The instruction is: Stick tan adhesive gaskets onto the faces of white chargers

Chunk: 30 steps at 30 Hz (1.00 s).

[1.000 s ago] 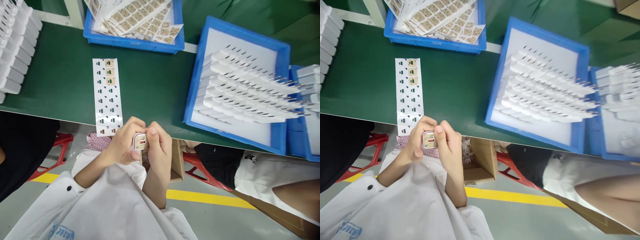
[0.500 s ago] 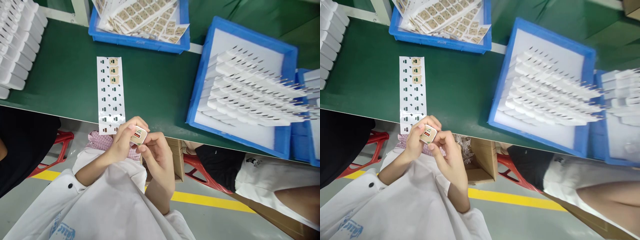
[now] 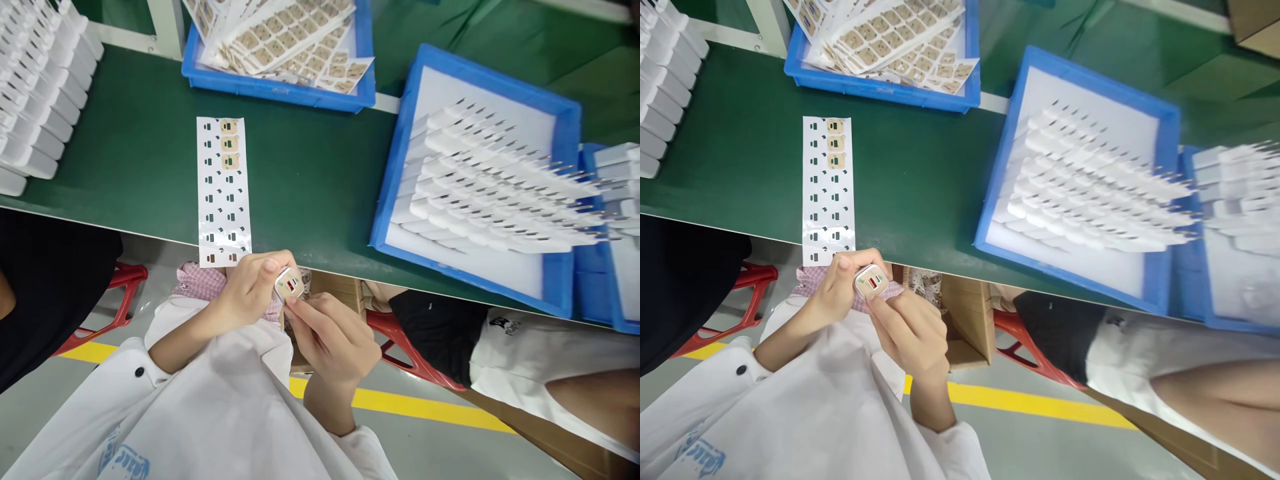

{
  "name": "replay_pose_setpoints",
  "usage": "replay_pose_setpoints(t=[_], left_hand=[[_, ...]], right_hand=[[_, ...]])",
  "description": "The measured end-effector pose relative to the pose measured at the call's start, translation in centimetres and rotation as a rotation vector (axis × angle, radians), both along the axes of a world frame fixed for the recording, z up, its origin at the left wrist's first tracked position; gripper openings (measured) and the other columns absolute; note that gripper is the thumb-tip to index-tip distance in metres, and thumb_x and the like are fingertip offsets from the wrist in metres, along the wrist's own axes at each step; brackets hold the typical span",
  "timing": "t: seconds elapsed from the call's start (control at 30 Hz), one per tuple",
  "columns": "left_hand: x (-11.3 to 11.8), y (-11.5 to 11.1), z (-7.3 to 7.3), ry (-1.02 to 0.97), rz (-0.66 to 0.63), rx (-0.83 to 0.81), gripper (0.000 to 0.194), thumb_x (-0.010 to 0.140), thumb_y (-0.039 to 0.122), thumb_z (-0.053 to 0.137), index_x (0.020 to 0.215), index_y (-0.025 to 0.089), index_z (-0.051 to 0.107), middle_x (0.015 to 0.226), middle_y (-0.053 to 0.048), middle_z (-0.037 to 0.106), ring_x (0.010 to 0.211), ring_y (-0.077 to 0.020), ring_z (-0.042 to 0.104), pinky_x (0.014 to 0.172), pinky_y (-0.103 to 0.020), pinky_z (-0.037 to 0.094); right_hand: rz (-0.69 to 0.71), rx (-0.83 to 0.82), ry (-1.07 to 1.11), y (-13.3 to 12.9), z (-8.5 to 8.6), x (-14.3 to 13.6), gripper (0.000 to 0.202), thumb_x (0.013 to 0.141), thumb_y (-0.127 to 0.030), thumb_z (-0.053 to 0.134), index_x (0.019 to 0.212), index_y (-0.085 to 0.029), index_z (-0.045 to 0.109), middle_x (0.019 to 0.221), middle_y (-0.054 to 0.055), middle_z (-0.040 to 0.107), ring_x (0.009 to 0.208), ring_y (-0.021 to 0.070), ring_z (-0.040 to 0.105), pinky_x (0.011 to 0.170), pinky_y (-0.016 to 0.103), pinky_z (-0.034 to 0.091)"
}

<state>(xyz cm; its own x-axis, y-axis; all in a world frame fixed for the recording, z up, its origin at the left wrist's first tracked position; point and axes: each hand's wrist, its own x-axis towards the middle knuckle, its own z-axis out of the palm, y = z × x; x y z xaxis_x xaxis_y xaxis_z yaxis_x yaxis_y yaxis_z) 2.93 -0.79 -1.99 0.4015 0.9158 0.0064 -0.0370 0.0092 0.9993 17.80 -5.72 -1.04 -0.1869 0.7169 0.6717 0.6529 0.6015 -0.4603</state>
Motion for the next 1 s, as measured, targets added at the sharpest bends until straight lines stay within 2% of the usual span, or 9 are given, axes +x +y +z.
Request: replay_pose_setpoints(t=[0.13, 0.23, 0.37, 0.47, 0.6, 0.73, 1.0], left_hand=[[0.1, 0.0, 0.2, -0.001, 0.001, -0.013, 0.077, 0.098, 0.079, 0.013, 0.079, 0.019, 0.057, 0.074, -0.003, 0.062, 0.067, -0.0163, 0.054, 0.063, -0.03, 0.039], [0.4, 0.1, 0.7, -0.044, -0.009, -0.107, 0.07, 0.1, 0.075, 0.019, 0.082, 0.02, 0.058, 0.075, -0.001, 0.061, 0.067, -0.0159, 0.052, 0.065, -0.03, 0.04], [0.7, 0.4, 1.2, -0.089, -0.025, -0.245, 0.044, 0.099, 0.054, 0.041, 0.078, 0.019, 0.058, 0.077, -0.002, 0.059, 0.073, -0.0171, 0.053, 0.07, -0.03, 0.042], [0.7, 0.3, 1.0, -0.073, -0.027, -0.258, 0.038, 0.099, 0.044, 0.04, 0.077, 0.019, 0.058, 0.078, -0.003, 0.06, 0.077, -0.0187, 0.055, 0.073, -0.031, 0.043], [0.8, 0.0, 0.4, -0.007, -0.005, -0.152, 0.052, 0.104, 0.055, 0.03, 0.081, 0.02, 0.059, 0.078, -0.003, 0.063, 0.074, -0.0183, 0.057, 0.07, -0.031, 0.042], [0.7, -0.2, 0.1, 0.113, 0.035, -0.053, 0.069, 0.102, 0.072, 0.015, 0.078, 0.021, 0.055, 0.066, -0.001, 0.057, 0.062, -0.0168, 0.051, 0.061, -0.03, 0.035], [0.1, 0.0, 0.3, 0.189, 0.006, -0.018, 0.075, 0.099, 0.077, 0.01, 0.07, 0.021, 0.049, 0.058, 0.001, 0.049, 0.055, -0.0148, 0.042, 0.058, -0.031, 0.03]], right_hand=[[-0.035, -0.049, -0.012, -0.4, -0.2, 0.0, 0.02, 0.092, -0.005, 0.066, 0.1, -0.023, 0.07, 0.071, -0.001, 0.066, 0.057, 0.0111, 0.055, 0.056, 0.022, 0.049], [-0.062, -0.021, -0.004, -0.2, -0.8, -0.2, 0.025, 0.091, -0.006, 0.065, 0.106, -0.026, 0.069, 0.069, -0.002, 0.064, 0.057, 0.0121, 0.054, 0.054, 0.023, 0.048], [-0.026, 0.078, 0.022, 0.3, -1.7, -0.7, 0.028, 0.093, -0.008, 0.062, 0.112, -0.028, 0.067, 0.069, 0.0, 0.065, 0.06, 0.0148, 0.055, 0.054, 0.026, 0.049], [0.006, 0.052, 0.033, 0.4, -1.4, -0.8, 0.026, 0.093, -0.007, 0.062, 0.111, -0.025, 0.068, 0.075, 0.003, 0.069, 0.065, 0.0159, 0.061, 0.058, 0.028, 0.053], [0.067, -0.156, 0.114, 0.0, 0.3, -0.1, 0.025, 0.09, -0.002, 0.064, 0.102, -0.023, 0.066, 0.082, 0.003, 0.072, 0.071, 0.0151, 0.067, 0.06, 0.025, 0.054], [0.055, -0.371, 0.166, 0.1, 2.0, 0.7, 0.017, 0.091, -0.006, 0.067, 0.089, -0.023, 0.066, 0.076, -0.001, 0.069, 0.064, 0.0124, 0.063, 0.055, 0.023, 0.048], [0.118, -0.65, 0.303, 1.0, 2.7, 0.8, 0.015, 0.093, -0.018, 0.065, 0.078, -0.021, 0.068, 0.067, -0.002, 0.066, 0.056, 0.0113, 0.056, 0.054, 0.024, 0.043]])
